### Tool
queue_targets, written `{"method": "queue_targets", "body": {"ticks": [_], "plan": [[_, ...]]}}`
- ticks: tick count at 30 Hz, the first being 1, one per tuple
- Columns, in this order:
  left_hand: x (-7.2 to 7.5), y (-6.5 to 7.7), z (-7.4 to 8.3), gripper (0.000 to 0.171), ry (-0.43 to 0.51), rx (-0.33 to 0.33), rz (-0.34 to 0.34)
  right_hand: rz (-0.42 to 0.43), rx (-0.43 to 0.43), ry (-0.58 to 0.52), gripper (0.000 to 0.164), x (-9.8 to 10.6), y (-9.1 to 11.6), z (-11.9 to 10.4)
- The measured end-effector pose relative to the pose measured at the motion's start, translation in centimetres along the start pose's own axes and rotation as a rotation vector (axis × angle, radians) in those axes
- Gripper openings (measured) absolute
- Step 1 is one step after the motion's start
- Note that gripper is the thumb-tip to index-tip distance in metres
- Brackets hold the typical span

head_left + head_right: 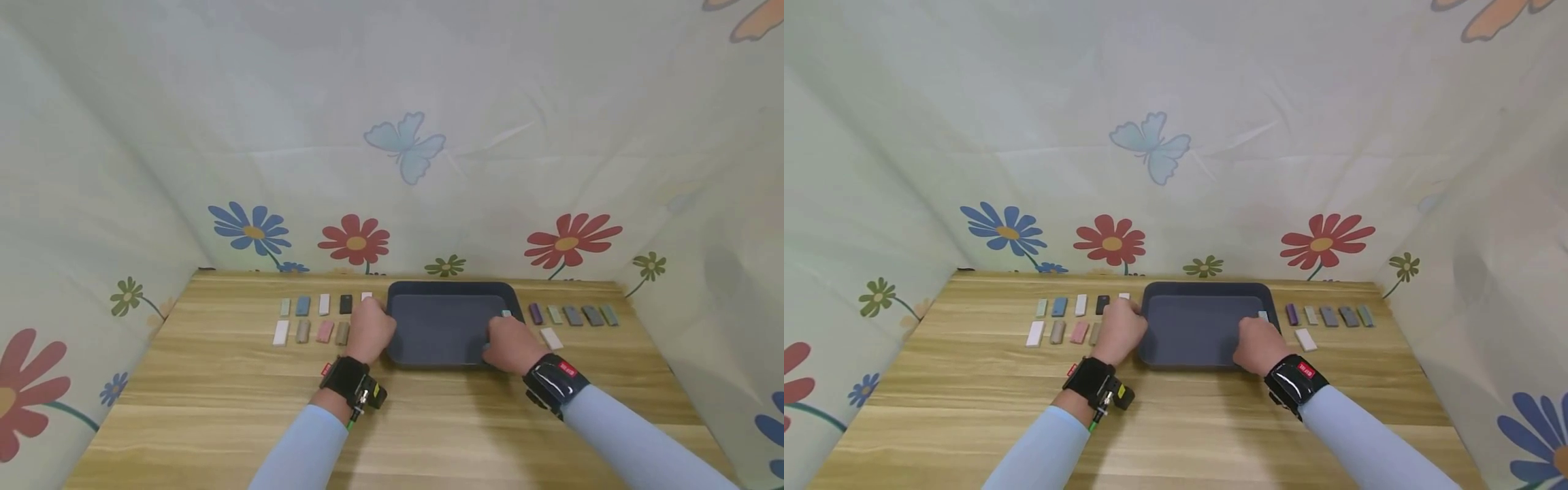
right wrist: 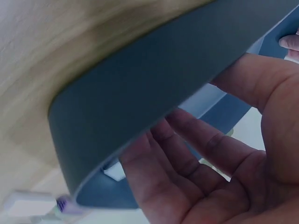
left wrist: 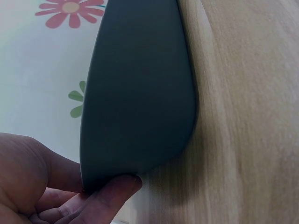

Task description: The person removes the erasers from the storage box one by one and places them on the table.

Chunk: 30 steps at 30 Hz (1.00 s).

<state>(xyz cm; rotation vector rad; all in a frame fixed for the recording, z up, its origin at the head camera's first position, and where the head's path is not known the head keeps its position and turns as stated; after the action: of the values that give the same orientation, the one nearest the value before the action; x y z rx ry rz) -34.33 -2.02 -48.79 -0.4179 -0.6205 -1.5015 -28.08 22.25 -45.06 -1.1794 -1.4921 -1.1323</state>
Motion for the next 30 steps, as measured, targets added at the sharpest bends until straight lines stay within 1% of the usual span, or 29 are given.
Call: {"method": "queue_targets", "body": {"ticks": [2, 5, 9, 13, 20, 25, 30], "plan": [[0.0, 0.0, 0.1, 0.018, 0.0, 0.002, -0.002, -0.012, 0.008, -0.014, 0.014, -0.2, -0.1, -0.2], [0.1, 0.0, 0.2, 0.019, -0.002, -0.002, -0.001, -0.036, 0.012, -0.044, 0.015, -0.6, -0.3, -0.4], [0.1, 0.0, 0.3, 0.02, -0.005, -0.006, 0.004, -0.023, 0.039, -0.057, 0.011, -0.9, -0.8, -0.9], [0.2, 0.0, 0.4, 0.019, -0.007, -0.01, 0.006, -0.007, 0.07, -0.068, 0.009, -1.3, -1.3, -1.8], [0.3, 0.0, 0.4, 0.019, -0.009, -0.016, 0.01, -0.025, 0.127, -0.13, 0.01, -1.6, -1.6, -3.4], [0.3, 0.0, 0.4, 0.023, -0.003, -0.024, 0.014, -0.035, 0.12, -0.157, 0.018, -1.0, -1.7, -3.2], [0.3, 0.0, 0.4, 0.025, -0.004, -0.038, 0.026, -0.005, 0.114, -0.194, 0.02, 0.6, -1.5, -2.0]]}}
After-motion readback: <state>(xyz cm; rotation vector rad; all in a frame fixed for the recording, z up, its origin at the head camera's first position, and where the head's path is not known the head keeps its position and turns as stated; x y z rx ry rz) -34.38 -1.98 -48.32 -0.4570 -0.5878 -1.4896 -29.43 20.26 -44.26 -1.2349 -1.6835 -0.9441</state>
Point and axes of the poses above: each hand's wrist, its own y-axis away from the middle knuckle, its own x-axis out of the back of the hand, z = x × y, the point moved 10 cm from there along -y, towards the middle knuckle, and after that the axes turned 3 degrees about y, right-handed, at the moved point
